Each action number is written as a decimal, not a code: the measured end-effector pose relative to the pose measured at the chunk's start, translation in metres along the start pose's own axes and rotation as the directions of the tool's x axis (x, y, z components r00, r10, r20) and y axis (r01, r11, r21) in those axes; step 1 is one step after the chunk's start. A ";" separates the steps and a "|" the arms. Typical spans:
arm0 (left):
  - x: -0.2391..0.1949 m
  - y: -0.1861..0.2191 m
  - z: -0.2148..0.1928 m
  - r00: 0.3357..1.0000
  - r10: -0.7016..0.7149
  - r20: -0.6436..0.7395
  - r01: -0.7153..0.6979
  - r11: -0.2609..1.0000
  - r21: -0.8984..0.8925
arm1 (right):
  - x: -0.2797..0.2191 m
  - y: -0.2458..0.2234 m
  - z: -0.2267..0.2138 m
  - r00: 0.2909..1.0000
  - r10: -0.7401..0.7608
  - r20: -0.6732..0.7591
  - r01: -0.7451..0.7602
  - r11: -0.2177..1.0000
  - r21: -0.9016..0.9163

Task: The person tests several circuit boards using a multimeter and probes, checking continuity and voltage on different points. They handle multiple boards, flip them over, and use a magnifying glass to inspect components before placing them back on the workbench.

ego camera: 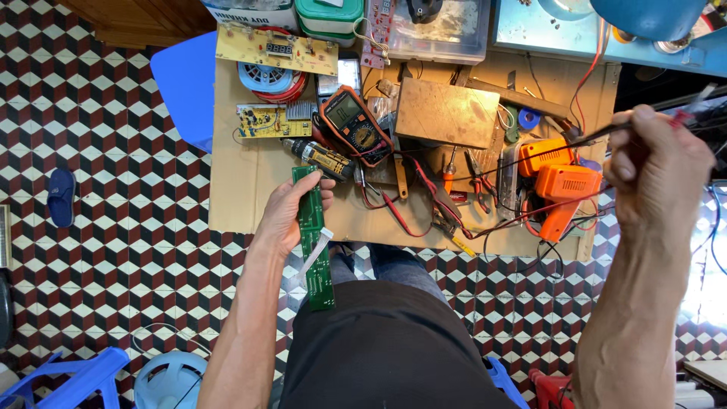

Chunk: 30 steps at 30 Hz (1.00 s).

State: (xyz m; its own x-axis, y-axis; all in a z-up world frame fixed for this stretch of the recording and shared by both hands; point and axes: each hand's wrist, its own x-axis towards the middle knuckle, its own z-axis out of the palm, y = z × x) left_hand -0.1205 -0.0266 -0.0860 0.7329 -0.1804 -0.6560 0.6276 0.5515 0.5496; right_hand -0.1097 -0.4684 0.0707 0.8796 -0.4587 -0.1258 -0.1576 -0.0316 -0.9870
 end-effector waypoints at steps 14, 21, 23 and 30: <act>-0.001 -0.005 0.001 0.986 0.007 -0.165 0.005 0.997 0.071 | 0.168 0.060 -0.044 0.990 -0.054 0.131 0.082 0.973 -0.215; -0.001 -0.014 0.007 0.981 -0.044 -0.191 0.061 0.995 0.080 | 0.137 0.092 -0.038 0.992 0.050 0.115 -0.025 0.976 -0.215; 0.002 -0.016 0.007 0.984 -0.042 -0.175 0.054 0.996 0.068 | 0.125 0.112 -0.041 0.983 0.151 0.102 -0.135 0.979 -0.150; 0.016 -0.032 0.009 0.987 -0.038 -0.156 0.063 0.985 0.159 | 0.152 0.171 -0.036 0.962 0.271 0.031 -0.245 0.909 -0.337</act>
